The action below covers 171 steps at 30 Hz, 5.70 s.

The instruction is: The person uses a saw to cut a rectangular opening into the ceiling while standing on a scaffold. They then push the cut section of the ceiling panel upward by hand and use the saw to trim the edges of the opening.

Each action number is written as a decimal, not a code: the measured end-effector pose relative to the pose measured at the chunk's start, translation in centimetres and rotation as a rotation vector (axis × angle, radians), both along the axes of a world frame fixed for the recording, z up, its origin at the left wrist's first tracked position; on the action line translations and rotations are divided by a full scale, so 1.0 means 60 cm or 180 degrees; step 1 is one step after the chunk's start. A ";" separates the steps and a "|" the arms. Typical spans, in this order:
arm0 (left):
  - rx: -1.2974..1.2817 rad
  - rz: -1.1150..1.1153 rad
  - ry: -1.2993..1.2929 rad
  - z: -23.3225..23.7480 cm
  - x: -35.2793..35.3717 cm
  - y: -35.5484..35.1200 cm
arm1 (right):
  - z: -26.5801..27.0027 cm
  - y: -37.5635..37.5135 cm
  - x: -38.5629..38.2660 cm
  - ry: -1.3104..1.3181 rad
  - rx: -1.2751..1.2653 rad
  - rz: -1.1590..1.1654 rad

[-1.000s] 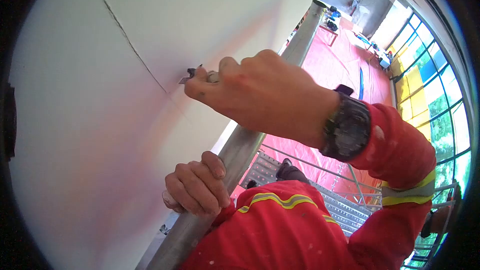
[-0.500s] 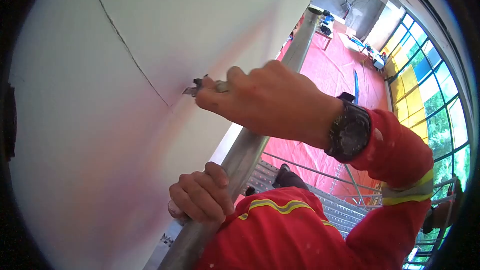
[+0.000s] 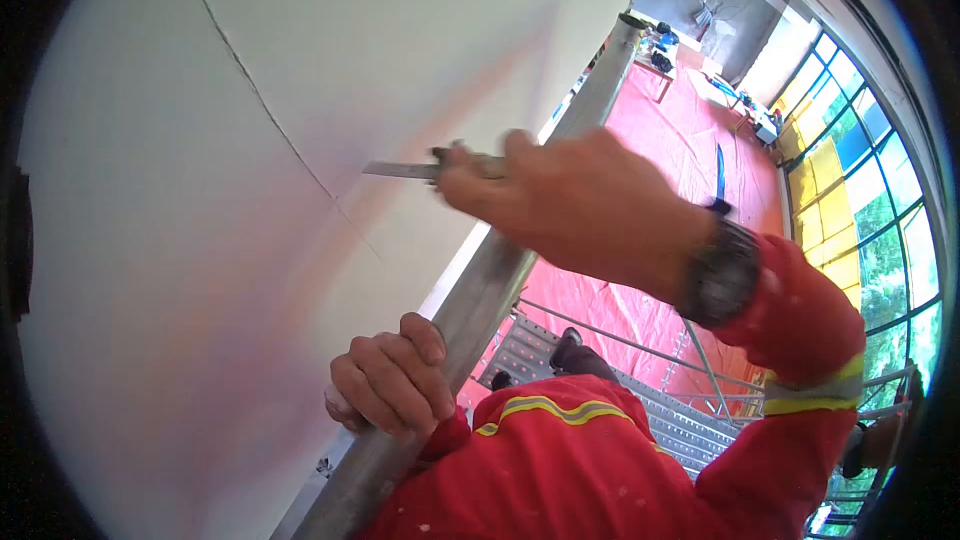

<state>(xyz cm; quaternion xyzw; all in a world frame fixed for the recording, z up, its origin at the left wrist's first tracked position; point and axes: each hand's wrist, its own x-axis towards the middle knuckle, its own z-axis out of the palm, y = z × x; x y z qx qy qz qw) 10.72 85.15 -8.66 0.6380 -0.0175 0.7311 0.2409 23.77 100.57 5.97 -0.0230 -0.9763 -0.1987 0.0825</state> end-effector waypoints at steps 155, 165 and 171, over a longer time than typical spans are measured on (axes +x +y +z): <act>0.0141 0.0053 -0.0474 0.027 -0.021 0.074 | 0.022 0.119 -0.069 0.0264 -0.0093 -0.0065; 0.0023 -0.0103 -0.0417 0.038 -0.012 0.074 | 0.030 0.103 0.040 0.0204 0.0190 -0.0477; 0.0239 -0.0115 -0.0269 0.031 -0.016 0.076 | 0.033 0.117 -0.044 0.0187 0.0128 -0.0165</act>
